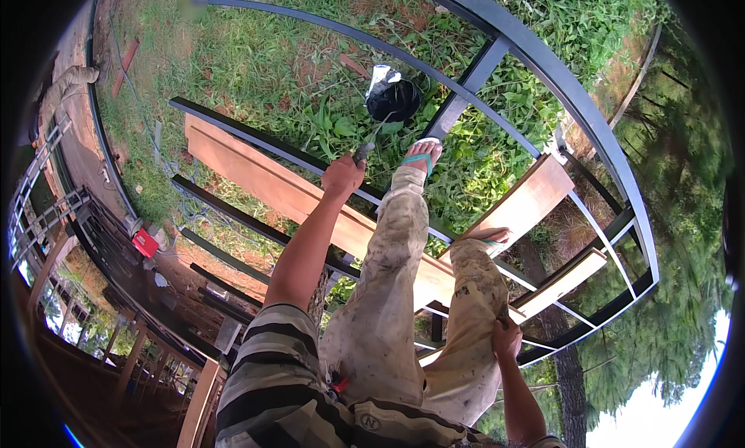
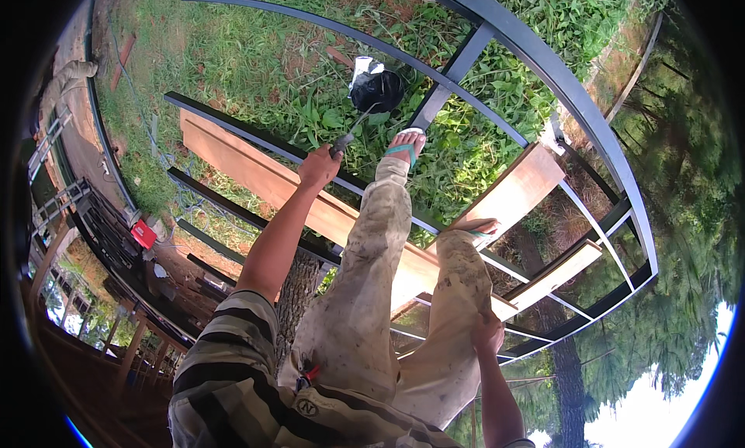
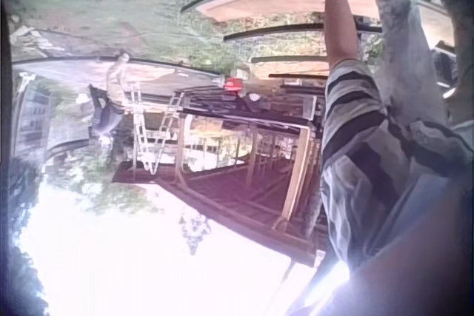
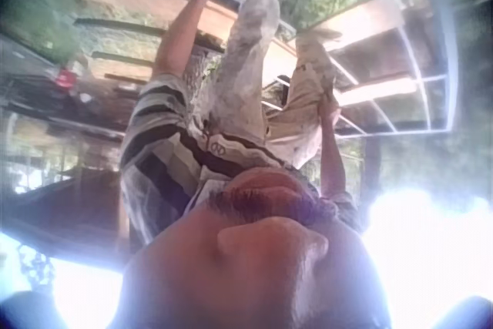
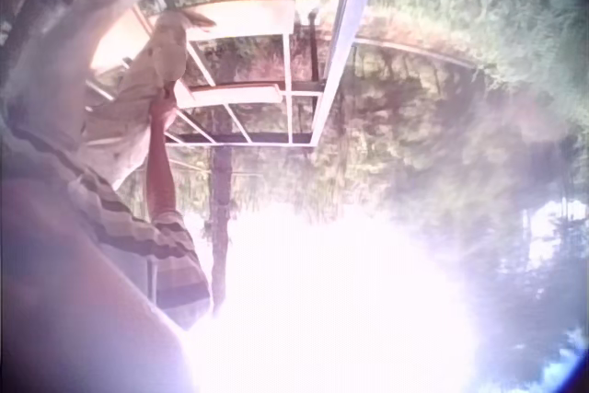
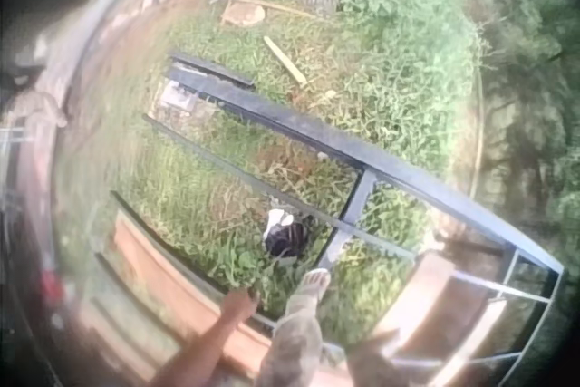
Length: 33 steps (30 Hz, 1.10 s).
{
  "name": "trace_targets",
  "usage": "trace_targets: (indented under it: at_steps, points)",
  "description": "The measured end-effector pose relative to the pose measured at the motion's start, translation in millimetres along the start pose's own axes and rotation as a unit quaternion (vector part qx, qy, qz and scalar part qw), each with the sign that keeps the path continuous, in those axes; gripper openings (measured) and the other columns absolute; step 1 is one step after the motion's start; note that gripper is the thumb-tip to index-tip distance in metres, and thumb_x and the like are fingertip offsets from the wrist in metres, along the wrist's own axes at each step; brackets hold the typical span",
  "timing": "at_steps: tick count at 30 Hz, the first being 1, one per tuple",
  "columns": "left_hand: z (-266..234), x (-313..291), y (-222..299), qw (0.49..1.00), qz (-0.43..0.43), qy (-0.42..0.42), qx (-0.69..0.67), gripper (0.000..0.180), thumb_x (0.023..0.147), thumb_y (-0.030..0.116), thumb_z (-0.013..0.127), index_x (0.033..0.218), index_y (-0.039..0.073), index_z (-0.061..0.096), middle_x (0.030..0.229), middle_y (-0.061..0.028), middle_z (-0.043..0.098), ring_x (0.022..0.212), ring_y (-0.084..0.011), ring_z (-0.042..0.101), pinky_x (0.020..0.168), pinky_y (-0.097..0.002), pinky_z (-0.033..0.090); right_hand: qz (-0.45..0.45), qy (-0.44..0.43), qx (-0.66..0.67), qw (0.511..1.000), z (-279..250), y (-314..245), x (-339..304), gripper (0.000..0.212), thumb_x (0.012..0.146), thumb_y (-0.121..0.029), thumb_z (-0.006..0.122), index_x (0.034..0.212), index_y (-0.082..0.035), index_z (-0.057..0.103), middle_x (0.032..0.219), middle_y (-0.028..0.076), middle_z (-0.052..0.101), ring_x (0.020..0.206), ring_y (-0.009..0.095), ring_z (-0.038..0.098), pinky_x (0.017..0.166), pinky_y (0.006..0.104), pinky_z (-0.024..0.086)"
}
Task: The person moves wooden boards on a metal frame and then uses a brush to apply black paint to the metal structure.
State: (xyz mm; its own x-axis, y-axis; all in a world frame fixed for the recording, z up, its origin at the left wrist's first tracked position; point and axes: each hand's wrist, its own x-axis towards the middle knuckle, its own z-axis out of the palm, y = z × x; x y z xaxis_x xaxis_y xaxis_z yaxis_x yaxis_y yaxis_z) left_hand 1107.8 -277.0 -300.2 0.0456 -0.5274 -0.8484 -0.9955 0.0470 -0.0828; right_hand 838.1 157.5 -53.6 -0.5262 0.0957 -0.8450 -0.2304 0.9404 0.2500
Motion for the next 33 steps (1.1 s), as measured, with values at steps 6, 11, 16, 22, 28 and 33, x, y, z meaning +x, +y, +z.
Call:
trace_targets:
  at_steps: [6,11,16,22,28,33]
  points:
    - [-25.7,0.7,55.5,0.997,0.001,-0.002,0.080,0.043,0.098,0.044,0.052,0.121,0.010,0.063,0.119,-0.0174,0.069,0.111,-0.0353,0.068,0.090,-0.0480,0.056,0.009,0.000,0.048,0.999,12.4,7.2,-8.6,0.036,0.085,-0.034,0.063,0.111,-0.012,0.076,0.107,0.021,0.073,0.102,0.040,0.069,0.092,0.0480,0.052]
    - [-26.8,-3.5,78.5,0.993,-0.002,0.028,0.112,0.045,0.096,0.045,0.056,0.125,0.011,0.063,0.121,-0.0181,0.069,0.112,-0.0385,0.067,0.093,-0.0497,0.055,0.045,0.007,0.098,0.994,26.8,14.7,-16.3,0.036,0.085,-0.034,0.063,0.110,-0.011,0.075,0.107,0.019,0.074,0.103,0.040,0.068,0.093,0.0483,0.052]
    - [-24.2,-41.7,80.7,0.988,0.033,0.046,0.144,0.043,0.094,0.043,0.059,0.123,0.013,0.063,0.116,-0.0188,0.071,0.107,-0.0395,0.069,0.089,-0.0498,0.056,0.036,0.019,0.138,0.990,49.1,22.3,-25.1,0.032,0.087,-0.032,0.064,0.109,-0.010,0.073,0.111,0.017,0.071,0.106,0.039,0.066,0.094,0.0487,0.050]
    - [-36.8,-81.5,79.0,0.972,0.061,0.072,0.213,0.033,0.090,0.034,0.067,0.115,0.013,0.063,0.102,-0.0164,0.074,0.097,-0.0376,0.072,0.082,-0.0501,0.057,0.045,0.000,0.178,0.983,50.9,6.9,-36.9,0.030,0.088,-0.032,0.065,0.112,-0.014,0.071,0.116,0.014,0.068,0.114,0.037,0.061,0.098,0.0481,0.047]
    - [-30.0,-100.0,95.8,0.954,0.126,0.069,0.262,0.027,0.089,0.027,0.067,0.110,0.010,0.064,0.097,-0.0151,0.075,0.092,-0.0357,0.073,0.078,-0.0484,0.058,0.059,-0.005,0.201,0.978,50.0,-5.8,-44.1,0.030,0.087,-0.031,0.064,0.110,-0.013,0.071,0.117,0.015,0.067,0.110,0.039,0.063,0.094,0.0490,0.049]
    - [-11.5,-35.8,85.1,0.932,0.152,0.113,0.309,0.024,0.089,0.025,0.065,0.107,0.010,0.067,0.096,-0.0126,0.075,0.092,-0.0342,0.073,0.079,-0.0465,0.058,0.045,0.007,0.211,0.976,47.3,-5.4,-44.7,0.031,0.087,-0.029,0.063,0.110,-0.011,0.072,0.115,0.015,0.067,0.105,0.039,0.065,0.091,0.0488,0.050]
